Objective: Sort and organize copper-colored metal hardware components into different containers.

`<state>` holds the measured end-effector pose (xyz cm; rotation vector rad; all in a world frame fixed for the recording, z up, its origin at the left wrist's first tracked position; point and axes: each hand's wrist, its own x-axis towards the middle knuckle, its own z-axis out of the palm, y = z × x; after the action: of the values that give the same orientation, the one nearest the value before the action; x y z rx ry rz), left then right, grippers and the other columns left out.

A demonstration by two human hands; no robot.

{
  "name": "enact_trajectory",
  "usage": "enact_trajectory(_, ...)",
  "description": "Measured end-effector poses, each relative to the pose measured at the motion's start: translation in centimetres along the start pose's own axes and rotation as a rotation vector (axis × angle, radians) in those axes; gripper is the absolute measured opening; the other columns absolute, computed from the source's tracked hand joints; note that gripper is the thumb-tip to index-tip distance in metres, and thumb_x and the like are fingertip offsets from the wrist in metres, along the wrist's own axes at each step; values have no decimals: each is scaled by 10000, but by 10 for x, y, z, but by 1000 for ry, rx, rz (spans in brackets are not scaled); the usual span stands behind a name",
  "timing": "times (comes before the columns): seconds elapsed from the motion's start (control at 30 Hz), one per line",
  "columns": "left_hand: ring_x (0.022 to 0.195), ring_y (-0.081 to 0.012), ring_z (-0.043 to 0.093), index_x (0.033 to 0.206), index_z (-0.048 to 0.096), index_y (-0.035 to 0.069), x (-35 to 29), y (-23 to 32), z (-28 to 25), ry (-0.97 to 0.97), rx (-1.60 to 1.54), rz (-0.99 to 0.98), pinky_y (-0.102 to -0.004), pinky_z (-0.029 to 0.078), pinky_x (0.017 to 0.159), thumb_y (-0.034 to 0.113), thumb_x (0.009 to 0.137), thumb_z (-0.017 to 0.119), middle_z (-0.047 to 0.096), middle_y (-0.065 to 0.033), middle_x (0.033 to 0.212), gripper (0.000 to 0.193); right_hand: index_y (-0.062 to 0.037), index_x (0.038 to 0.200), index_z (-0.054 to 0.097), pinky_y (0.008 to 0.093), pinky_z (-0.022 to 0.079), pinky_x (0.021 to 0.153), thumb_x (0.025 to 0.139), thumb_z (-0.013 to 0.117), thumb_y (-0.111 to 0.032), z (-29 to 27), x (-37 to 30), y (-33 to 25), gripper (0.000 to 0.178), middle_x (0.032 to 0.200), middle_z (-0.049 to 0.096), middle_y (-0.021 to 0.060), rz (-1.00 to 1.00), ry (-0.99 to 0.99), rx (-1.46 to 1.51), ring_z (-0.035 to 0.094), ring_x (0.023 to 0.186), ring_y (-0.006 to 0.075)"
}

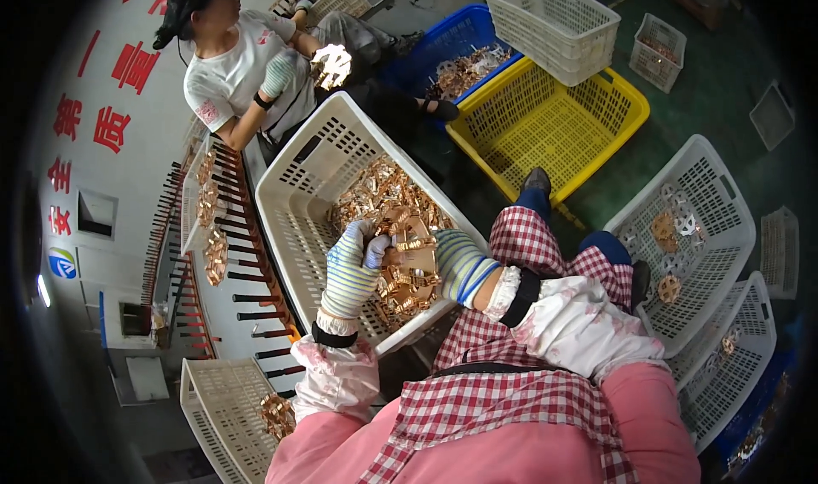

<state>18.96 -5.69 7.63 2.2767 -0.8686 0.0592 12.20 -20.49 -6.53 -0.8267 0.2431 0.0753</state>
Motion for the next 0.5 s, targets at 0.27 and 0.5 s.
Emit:
enact_trajectory(0.27, 527, -40, 485, 657, 473, 36, -6, 15, 1, 9, -501, -288, -208, 391, 452, 126, 809, 645, 567, -21, 598, 246, -49, 950, 609, 339, 457, 777, 680, 644, -203, -18, -4, -19, 312, 912, 618, 144, -570, -323, -1313, 576, 837, 294)
enact_trajectory(0.5, 505, -39, 353, 618, 447, 70, -6, 18, 9, 167, -698, -341, -209, 326, 432, 144, 784, 680, 405, 53, 527, 295, -52, 986, 602, 337, 459, 782, 717, 617, -178, -11, 4, -21, 297, 944, 619, 130, -635, -489, -1426, 578, 855, 289)
